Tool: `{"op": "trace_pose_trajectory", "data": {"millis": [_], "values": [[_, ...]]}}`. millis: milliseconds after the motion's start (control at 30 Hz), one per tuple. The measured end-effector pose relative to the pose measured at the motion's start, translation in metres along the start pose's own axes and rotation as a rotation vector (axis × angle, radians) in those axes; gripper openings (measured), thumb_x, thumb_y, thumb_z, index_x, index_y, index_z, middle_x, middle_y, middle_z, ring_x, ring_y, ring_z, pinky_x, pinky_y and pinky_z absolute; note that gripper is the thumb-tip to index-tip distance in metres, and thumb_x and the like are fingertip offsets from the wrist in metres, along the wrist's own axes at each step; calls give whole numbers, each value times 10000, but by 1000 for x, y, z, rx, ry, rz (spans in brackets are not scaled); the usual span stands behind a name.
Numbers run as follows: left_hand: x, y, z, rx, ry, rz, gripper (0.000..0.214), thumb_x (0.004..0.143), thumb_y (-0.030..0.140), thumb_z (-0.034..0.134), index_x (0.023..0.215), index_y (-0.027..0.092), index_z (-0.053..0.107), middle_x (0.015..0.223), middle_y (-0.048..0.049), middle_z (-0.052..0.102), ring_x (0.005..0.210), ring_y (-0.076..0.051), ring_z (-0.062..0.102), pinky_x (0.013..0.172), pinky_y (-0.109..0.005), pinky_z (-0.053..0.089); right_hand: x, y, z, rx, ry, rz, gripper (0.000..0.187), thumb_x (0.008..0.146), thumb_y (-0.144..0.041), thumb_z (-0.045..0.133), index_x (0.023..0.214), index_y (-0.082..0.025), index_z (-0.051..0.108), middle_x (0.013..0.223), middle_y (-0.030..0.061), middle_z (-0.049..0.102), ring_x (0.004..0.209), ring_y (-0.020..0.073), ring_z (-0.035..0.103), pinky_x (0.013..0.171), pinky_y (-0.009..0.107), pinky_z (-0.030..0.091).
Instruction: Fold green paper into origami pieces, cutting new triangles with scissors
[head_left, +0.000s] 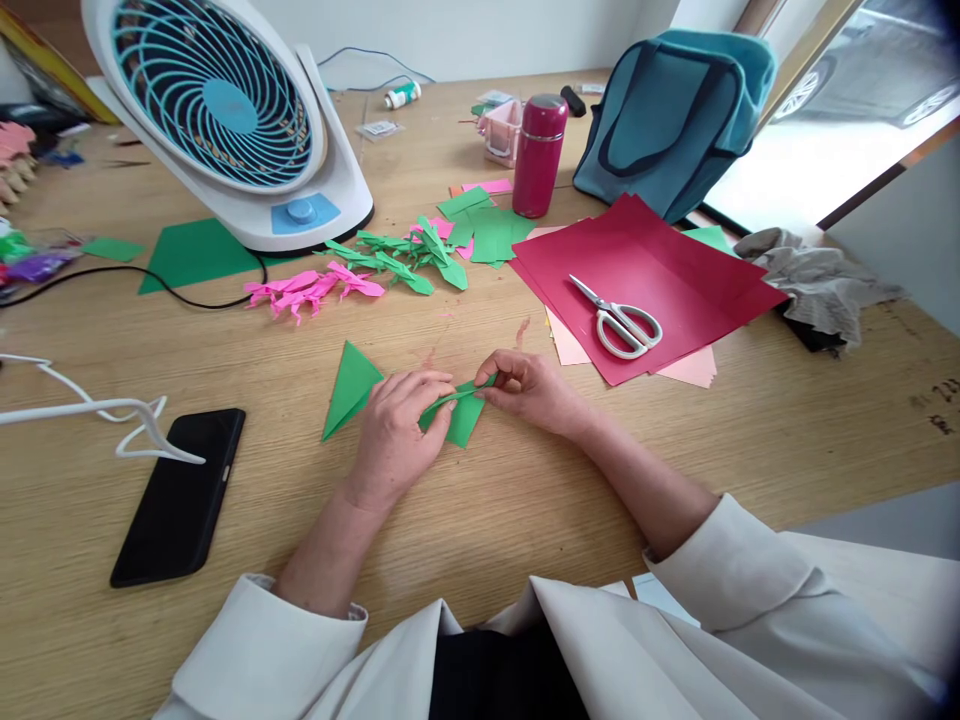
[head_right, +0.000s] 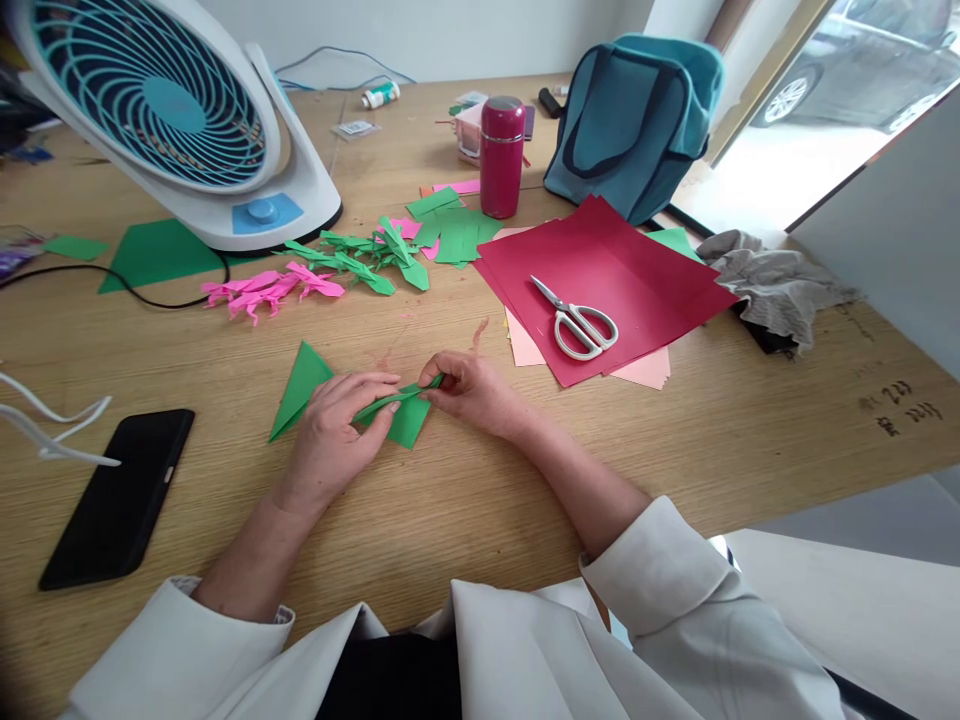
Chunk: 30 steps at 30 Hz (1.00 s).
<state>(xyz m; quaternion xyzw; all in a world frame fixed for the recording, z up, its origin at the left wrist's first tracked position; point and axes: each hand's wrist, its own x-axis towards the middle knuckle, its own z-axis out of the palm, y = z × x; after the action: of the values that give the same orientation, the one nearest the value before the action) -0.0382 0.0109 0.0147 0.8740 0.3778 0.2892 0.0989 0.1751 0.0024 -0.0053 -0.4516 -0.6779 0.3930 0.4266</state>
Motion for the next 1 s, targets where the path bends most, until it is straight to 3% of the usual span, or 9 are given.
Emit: {"op": "trace_pose_trajectory", "data": {"millis": [233, 400, 633, 800, 1000], "values": [[1, 10, -6, 131, 51, 27, 119, 888, 164, 598, 984, 227, 627, 1137, -32, 715, 1074, -243, 622, 947, -434, 444, 0, -5, -1, -164, 39, -132, 41, 830, -136, 616, 854, -168, 625, 840, 23, 630, 698, 117, 565, 677, 249, 465], [0, 17, -6, 143, 45, 35, 33, 889, 196, 601, 901, 223, 586, 1101, -39, 718, 1076, -247, 628, 966, -442, 439, -2, -9, 7, -147, 44, -179, 51, 848, -124, 611, 872, -167, 623, 863, 26, 617, 735, 121, 588, 707, 257, 490], [0, 11, -2, 19, -67, 12, 157, 810, 102, 567, 854, 229, 485, 1095, -48, 699, 1093, -240, 626, 994, -423, 435, -5, -12, 10, -78, -20, -197, 35, 873, -171, 625, 905, -171, 639, 901, 33, 634, 777, 123, 608, 747, 265, 507], [1, 7, 0, 22, -126, -6, 142, 816, 133, 567, 906, 225, 507, 903, -28, 656, 887, -226, 626, 827, -373, 473, -4, -12, 4, 21, -76, -94, 97, 877, -248, 642, 921, -164, 625, 882, 28, 642, 742, 121, 599, 703, 255, 484], [3, 11, -6, 96, -174, 76, 169, 837, 116, 560, 975, 215, 561, 997, -40, 670, 1001, -235, 619, 890, -394, 449, 2, -3, -8, 164, -91, 110, 234, 908, -395, 581, 940, -163, 582, 731, -4, 596, 649, 128, 577, 591, 239, 430]]}}
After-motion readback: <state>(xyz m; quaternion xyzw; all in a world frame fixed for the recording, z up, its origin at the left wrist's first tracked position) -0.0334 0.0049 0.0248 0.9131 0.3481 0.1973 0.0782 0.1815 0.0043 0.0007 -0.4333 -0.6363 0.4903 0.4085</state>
